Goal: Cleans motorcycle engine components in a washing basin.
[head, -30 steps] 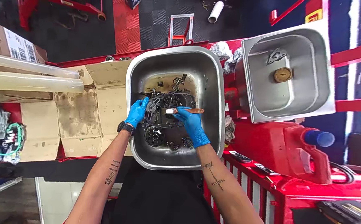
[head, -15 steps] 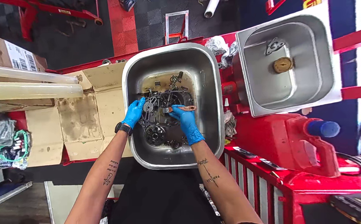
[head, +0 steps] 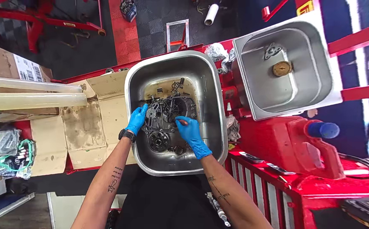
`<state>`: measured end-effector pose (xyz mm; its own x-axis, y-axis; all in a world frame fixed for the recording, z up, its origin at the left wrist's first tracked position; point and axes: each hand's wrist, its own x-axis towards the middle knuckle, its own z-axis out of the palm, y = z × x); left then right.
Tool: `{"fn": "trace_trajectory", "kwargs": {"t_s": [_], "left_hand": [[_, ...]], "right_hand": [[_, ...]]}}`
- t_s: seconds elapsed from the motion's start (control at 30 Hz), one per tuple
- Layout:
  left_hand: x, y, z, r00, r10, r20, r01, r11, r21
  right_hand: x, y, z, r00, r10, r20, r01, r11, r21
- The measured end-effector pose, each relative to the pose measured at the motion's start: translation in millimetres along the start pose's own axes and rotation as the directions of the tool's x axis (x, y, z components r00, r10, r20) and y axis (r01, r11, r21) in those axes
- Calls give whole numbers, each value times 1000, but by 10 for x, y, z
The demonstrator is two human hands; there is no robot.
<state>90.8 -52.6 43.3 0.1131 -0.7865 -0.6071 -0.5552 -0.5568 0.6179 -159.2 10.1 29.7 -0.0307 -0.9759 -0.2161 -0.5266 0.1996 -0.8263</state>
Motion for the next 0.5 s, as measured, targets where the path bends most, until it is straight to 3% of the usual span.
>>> {"fn": "trace_trajectory", "kwargs": {"t_s": [0.07, 0.13, 0.17, 0.23, 0.3, 0.43, 0.5], "left_hand": [[29, 6, -11, 1000, 14, -4, -14, 1000, -3], [11, -20, 4, 1000, 20, -4, -20, 1000, -7], [12, -16, 11, 1000, 21, -2, -21, 1000, -11], [26, -9, 12, 1000, 17, 1, -17, 1000, -13], [52, 1, 5, 1000, 21, -3, -21, 1000, -22], [28, -8, 16, 1000, 0, -5, 0, 1000, -17], [28, 13, 8, 1000, -3, -6, 3, 1000, -23]], "right_hand": [[-5, -124, -85, 996, 80, 25, -84, 969, 233], [20, -273, -47, 983, 103, 155, -158, 900, 406], [65, -322, 13, 970, 68, 232, -157, 907, 391], [181, -352, 75, 932, 16, 363, -91, 977, 192], [292, -377, 13, 938, 14, 347, -53, 993, 102], [243, -382, 34, 930, -10, 368, -37, 992, 120], [188, -263, -39, 950, -14, 313, -17, 995, 95]]}}
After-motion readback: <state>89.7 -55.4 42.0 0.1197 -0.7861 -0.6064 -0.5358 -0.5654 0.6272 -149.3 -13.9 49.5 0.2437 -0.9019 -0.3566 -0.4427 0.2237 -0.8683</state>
